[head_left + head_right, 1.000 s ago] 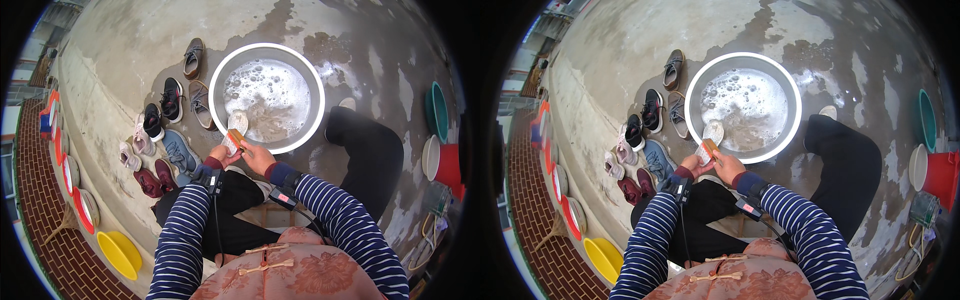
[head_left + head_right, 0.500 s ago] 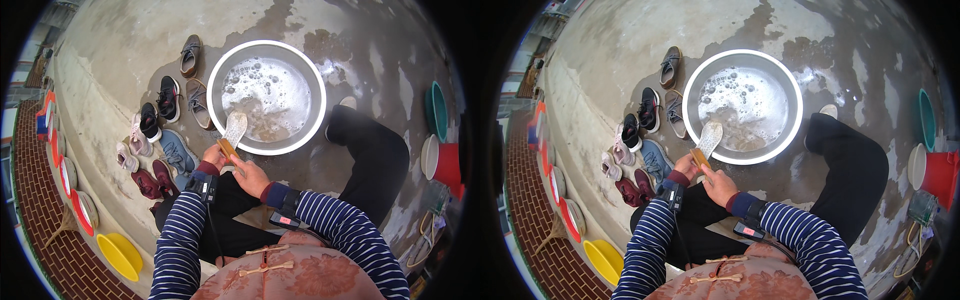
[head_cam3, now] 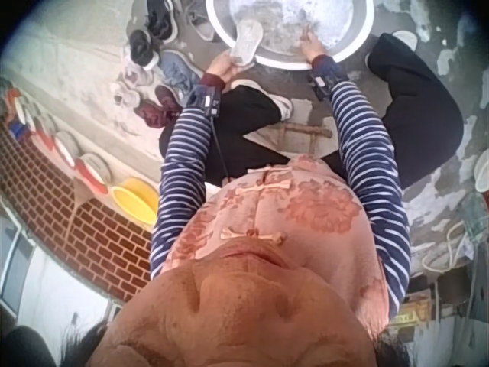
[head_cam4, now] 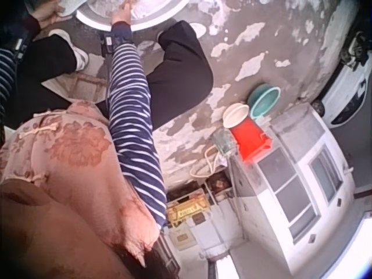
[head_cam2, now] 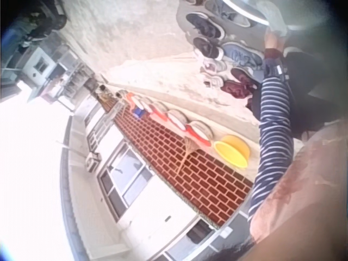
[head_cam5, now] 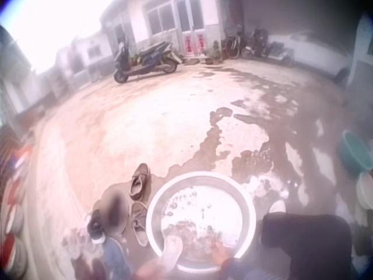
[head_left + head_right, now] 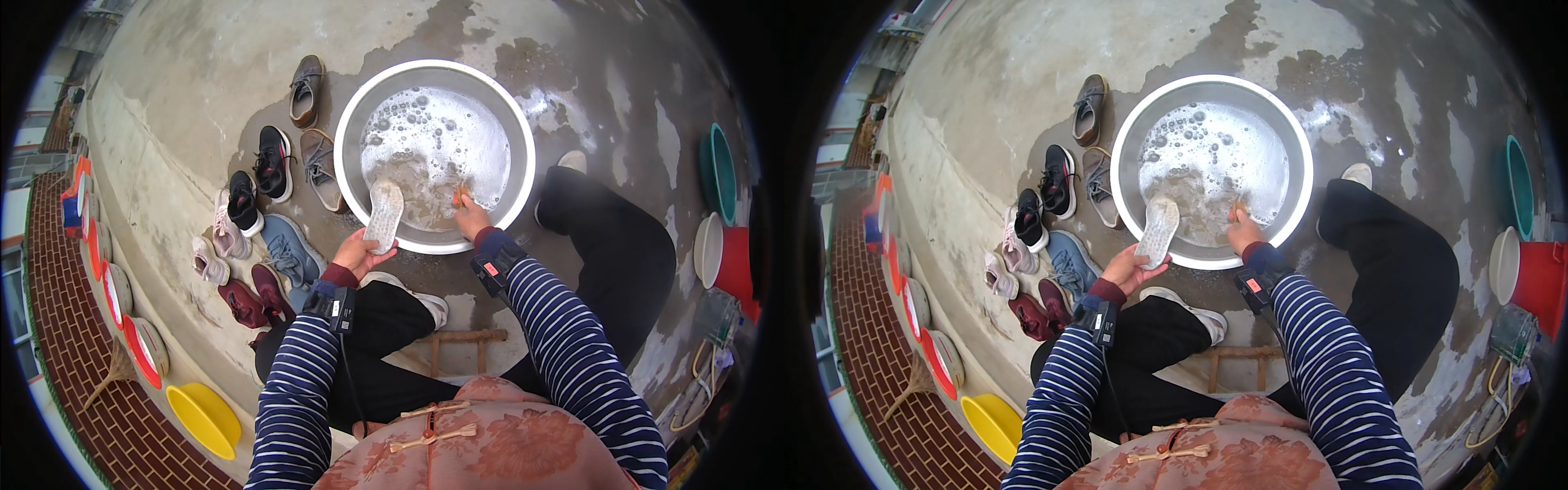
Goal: The person scrubs several shoes and insoles in a basin of soapy water using a brush. They dip the brush into the water, scrub the shoe surfaces and insoles, and place cleaned items aside on the floor.
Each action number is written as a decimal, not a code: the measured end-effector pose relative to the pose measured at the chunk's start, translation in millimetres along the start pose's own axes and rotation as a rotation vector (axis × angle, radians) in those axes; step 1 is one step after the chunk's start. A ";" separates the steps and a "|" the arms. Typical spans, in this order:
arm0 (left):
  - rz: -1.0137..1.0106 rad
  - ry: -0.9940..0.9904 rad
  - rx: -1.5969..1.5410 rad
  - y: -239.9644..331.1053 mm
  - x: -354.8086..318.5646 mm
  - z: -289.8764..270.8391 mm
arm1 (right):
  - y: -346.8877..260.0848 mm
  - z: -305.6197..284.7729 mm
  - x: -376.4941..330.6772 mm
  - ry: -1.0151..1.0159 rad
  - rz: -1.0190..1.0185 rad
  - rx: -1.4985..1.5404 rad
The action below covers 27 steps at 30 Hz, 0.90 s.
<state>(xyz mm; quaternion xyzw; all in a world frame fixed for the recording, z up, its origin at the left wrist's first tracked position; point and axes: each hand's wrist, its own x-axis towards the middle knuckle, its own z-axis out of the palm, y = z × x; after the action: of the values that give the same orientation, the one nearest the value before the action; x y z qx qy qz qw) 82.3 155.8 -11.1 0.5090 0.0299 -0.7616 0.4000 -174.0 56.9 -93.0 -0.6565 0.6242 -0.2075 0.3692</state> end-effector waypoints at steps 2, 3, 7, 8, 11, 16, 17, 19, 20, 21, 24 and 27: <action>0.022 -0.019 -0.012 2.0 1.1 3.1 | -4.0 0.8 -6.5 -0.485 0.410 0.319; 0.030 -0.016 -0.023 1.3 1.3 4.6 | -10.4 4.4 -13.8 -0.499 0.414 0.410; 0.143 0.084 -0.018 -4.0 5.0 7.0 | -55.0 17.9 -52.6 -0.395 0.050 0.338; 0.145 0.081 -0.034 -4.7 5.8 5.5 | -69.2 15.8 -66.1 -0.349 -0.027 0.356; 0.105 0.045 -0.231 -4.6 7.3 -0.6 | -106.1 -1.4 -106.1 -0.447 -0.086 0.362; 0.142 0.044 -0.246 -7.3 0.7 -3.5 | -138.9 -19.3 -126.4 -0.570 -0.038 0.250; 0.139 0.079 -0.257 -9.4 2.2 0.0 | -141.2 -19.7 -125.0 -0.469 -0.092 0.263; 0.152 -0.105 -0.318 -13.2 1.3 3.7 | -144.1 -20.3 -123.8 -0.378 -0.135 0.303; 0.127 -0.171 -0.359 -15.7 1.7 5.6 | -145.0 -20.6 -119.8 -0.278 -0.157 0.358; 0.153 -0.124 -0.334 -14.3 1.0 4.3 | -145.6 -20.7 -123.5 -0.368 -0.117 0.296; 0.146 -0.042 -0.320 -14.3 3.2 0.7 | -146.3 -21.9 -125.9 -0.600 -0.081 0.086; 0.121 -0.447 -0.424 -18.2 4.1 -1.5 | -145.8 -21.9 -127.1 -0.417 -0.095 0.226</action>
<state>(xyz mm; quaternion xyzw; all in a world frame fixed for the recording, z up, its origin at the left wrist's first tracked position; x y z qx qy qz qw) 71.2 166.4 -21.7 0.2351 0.0690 -0.8063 0.5384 -110.0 168.1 53.5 -0.6682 0.4757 -0.1531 0.5512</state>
